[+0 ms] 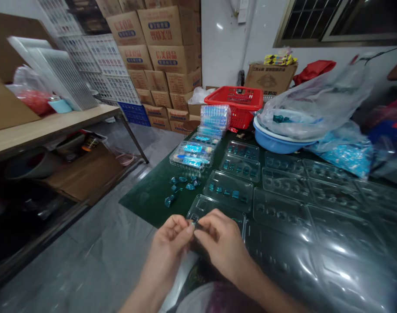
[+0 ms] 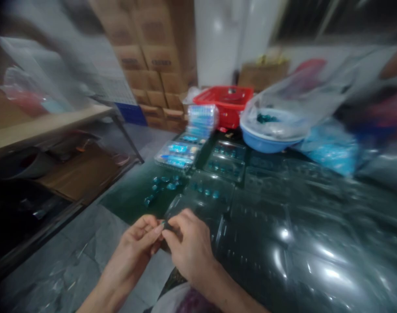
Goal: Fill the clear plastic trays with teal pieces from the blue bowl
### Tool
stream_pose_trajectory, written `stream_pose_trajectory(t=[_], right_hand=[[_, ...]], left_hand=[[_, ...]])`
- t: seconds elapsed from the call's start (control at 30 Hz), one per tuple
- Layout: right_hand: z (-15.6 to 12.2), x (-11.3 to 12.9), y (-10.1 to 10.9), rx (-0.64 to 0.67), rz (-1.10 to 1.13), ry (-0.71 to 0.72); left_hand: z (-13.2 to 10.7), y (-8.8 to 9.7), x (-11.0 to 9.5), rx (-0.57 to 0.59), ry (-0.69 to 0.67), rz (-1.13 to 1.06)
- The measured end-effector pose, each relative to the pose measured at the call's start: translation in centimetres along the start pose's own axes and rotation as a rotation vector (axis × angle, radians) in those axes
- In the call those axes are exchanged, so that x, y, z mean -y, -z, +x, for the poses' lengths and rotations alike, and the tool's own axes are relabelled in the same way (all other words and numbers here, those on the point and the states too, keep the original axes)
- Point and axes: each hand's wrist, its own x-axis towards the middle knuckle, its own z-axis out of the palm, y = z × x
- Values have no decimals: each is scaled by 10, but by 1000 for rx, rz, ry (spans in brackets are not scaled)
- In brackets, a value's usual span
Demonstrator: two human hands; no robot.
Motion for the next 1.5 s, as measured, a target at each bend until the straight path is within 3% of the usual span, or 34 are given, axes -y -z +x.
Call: stream_pose_trajectory(t=[0.1, 0.3, 0.43, 0.63, 0.87, 0.97, 1.17, 1.3, 1.5], right_hand=[[15, -1, 1, -3, -179, 60], [36, -15, -4, 107, -482, 81], [40, -19, -10, 190, -603, 117], [44, -13, -14, 266, -716, 206], [46, -9, -15, 289, -706, 200], [44, -7, -17, 321, -709, 191], [40, -9, -25, 251, -712, 242], [47, -14, -4, 336, -588, 246], [52, -20, 29, 234, -438, 145]], left_hand=[[10, 4, -6, -6, -16, 0], [24, 32, -15, -222, -269, 289], [28, 47, -7, -213, -275, 417], [34, 52, -7, -205, -354, 600], [22, 46, -4, 71, -475, 925], [18, 43, 4, 71, -516, 1040], [19, 39, 4, 152, -572, 1052], [19, 41, -1, 196, -547, 1060], [16, 40, -14, 211, -526, 1062]])
